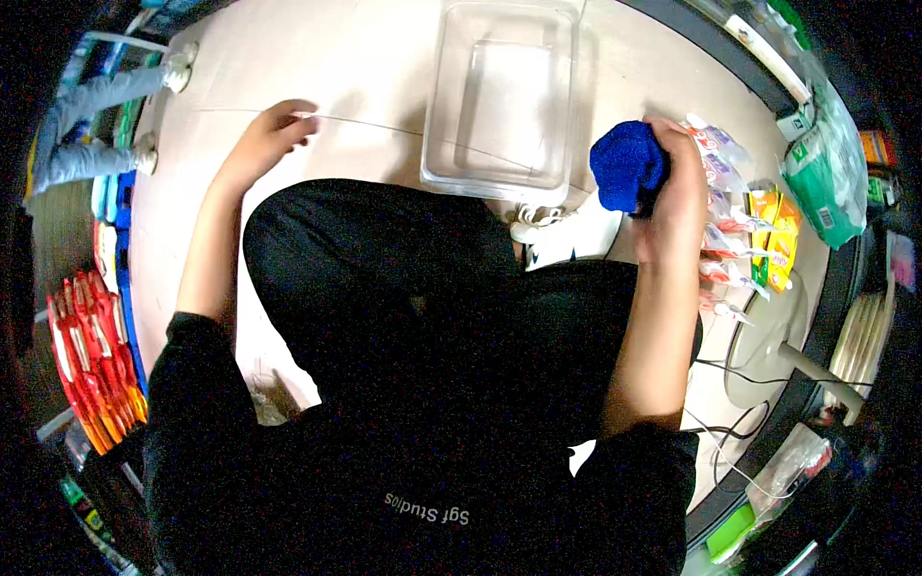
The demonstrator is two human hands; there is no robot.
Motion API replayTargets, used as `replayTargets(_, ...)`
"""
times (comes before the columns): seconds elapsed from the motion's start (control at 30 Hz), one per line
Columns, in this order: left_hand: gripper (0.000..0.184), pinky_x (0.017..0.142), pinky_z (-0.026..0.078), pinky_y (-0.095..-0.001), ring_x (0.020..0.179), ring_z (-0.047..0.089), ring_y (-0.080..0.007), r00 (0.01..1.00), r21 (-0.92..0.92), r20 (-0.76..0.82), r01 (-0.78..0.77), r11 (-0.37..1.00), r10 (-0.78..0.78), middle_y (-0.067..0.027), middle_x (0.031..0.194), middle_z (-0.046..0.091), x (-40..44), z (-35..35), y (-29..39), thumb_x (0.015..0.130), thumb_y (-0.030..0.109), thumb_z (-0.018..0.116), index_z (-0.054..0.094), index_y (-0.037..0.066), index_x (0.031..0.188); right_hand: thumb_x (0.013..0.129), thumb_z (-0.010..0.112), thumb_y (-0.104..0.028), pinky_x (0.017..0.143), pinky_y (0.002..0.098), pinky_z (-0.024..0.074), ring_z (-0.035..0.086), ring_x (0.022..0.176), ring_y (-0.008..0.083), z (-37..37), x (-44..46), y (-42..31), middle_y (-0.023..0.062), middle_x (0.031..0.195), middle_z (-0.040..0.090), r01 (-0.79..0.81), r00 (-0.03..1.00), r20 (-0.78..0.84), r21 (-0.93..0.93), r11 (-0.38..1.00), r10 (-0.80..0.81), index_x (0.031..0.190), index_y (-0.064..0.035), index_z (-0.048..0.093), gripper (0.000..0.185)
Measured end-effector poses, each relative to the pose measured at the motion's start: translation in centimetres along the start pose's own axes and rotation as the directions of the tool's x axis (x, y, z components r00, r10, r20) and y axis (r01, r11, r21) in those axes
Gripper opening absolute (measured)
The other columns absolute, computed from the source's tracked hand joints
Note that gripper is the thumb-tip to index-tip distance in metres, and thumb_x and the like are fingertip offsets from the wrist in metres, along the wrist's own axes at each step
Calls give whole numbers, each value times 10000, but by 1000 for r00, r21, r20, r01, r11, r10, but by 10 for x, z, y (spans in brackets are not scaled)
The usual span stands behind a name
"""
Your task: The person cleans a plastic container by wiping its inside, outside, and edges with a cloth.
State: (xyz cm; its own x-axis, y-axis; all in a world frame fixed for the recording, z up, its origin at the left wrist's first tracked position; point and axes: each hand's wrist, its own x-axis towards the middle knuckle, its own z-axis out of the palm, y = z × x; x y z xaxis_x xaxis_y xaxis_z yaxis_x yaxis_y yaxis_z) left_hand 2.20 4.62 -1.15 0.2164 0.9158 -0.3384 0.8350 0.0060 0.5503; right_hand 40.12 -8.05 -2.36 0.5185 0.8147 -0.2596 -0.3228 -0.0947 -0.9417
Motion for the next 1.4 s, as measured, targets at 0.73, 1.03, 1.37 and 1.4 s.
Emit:
replayTargets(0.73, 108, 513, 370, -301, 539, 420, -129, 936, -154, -193, -325, 933, 294, -24, 572, 447, 71, 88, 65, 706, 68, 581, 497, 28, 652, 773, 430, 37, 483, 278, 511, 596, 651, 184, -13, -4, -12, 144, 893, 595, 167, 986, -6, 146, 975, -168, 1041, -6, 549, 296)
replayTargets(1.03, 123, 470, 307, -233, 526, 369, -62, 870, -501, -424, -456, 736, 251, 43, 588, 411, 3, 46, 85, 666, -50, 538, 456, 38, 642, 749, 479, 19, 415, 169, 303, 425, 494, 45, -15, -3, -19, -9, 684, 520, 198, 969, -166, 94, 976, -180, 919, -24, 619, 225)
replayTargets(1.37, 242, 395, 206, -210, 471, 274, -66, 800, -733, -540, -600, 321, 261, 20, 591, 318, -26, 31, 84, 674, -91, 463, 328, 107, 635, 684, 474, -13, 505, 188, 373, 463, 579, 89, -13, -1, -10, 25, 725, 530, 137, 989, -50, -19, 990, -138, 952, -8, 603, 298)
replayTargets(1.4, 242, 395, 206, -210, 471, 274, -66, 800, -734, -543, -600, 317, 255, 20, 591, 318, -26, 29, 83, 674, -91, 463, 328, 107, 635, 682, 473, -18, 511, 190, 379, 467, 587, 91, -13, 1, -7, 27, 729, 531, 139, 989, -52, -21, 990, -139, 958, -7, 600, 305)
